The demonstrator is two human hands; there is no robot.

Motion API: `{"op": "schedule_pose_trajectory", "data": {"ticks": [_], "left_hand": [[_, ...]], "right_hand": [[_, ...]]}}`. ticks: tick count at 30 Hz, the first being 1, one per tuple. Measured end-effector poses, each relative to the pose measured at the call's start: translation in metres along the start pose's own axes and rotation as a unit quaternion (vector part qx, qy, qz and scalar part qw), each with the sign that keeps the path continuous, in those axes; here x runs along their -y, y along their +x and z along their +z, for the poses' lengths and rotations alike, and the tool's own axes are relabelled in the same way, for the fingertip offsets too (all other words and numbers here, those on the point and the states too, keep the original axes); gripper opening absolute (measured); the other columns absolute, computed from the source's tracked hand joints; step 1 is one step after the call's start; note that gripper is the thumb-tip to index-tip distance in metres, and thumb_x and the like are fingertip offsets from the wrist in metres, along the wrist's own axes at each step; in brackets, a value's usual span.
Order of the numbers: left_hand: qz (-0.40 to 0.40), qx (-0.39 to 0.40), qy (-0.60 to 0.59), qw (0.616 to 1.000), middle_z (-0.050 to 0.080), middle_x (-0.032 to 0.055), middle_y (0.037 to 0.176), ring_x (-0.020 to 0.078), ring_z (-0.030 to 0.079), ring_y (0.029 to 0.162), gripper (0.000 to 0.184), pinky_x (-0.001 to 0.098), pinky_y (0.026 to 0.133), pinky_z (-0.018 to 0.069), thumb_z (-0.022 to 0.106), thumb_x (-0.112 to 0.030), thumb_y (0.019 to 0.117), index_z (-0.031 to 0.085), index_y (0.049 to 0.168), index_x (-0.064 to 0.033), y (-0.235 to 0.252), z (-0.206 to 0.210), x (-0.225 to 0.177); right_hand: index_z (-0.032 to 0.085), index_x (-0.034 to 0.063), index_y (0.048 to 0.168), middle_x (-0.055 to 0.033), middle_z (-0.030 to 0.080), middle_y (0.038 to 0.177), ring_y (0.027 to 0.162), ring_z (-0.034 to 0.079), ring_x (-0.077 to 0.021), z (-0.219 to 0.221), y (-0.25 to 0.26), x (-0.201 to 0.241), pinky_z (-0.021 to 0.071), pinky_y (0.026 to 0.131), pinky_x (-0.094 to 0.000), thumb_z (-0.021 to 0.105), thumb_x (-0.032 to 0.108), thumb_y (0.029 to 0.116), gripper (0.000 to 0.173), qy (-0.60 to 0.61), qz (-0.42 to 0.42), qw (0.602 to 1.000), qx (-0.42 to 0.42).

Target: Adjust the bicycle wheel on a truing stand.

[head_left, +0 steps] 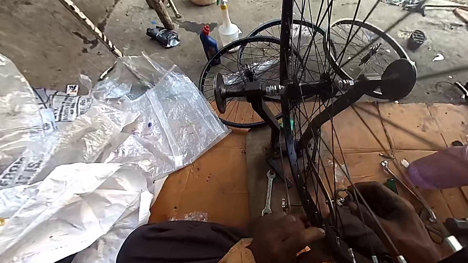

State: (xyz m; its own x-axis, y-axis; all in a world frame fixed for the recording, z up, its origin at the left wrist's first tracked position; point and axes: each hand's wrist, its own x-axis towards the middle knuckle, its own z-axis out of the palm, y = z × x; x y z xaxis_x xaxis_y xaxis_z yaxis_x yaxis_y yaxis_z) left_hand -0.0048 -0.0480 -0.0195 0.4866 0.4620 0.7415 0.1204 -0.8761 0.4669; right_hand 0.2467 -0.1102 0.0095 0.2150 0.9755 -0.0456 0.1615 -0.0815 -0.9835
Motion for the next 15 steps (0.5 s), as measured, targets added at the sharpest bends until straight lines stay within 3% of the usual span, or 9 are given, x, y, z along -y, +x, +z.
{"op": "schedule_pose_trajectory", "data": {"ticks": [15], "left_hand": [[0.003,0.023,-0.007,1.0,0.062,0.0005,0.075,0.0136,0.059,0.068,0.031,0.0275,0.063,0.0488,0.063,-0.041,0.1,0.07,0.112,-0.0139,-0.0002,-0.0024,-0.0018]], "right_hand": [[0.068,0.0032,0.115,-0.0099,0.072,0.098,0.083,0.071,-0.0214,-0.0033,-0.0019,-0.0014,0.0617,0.073,-0.0343,0.072,0.014,0.0897,0.028,0.012,0.008,1.0,-0.007]]}}
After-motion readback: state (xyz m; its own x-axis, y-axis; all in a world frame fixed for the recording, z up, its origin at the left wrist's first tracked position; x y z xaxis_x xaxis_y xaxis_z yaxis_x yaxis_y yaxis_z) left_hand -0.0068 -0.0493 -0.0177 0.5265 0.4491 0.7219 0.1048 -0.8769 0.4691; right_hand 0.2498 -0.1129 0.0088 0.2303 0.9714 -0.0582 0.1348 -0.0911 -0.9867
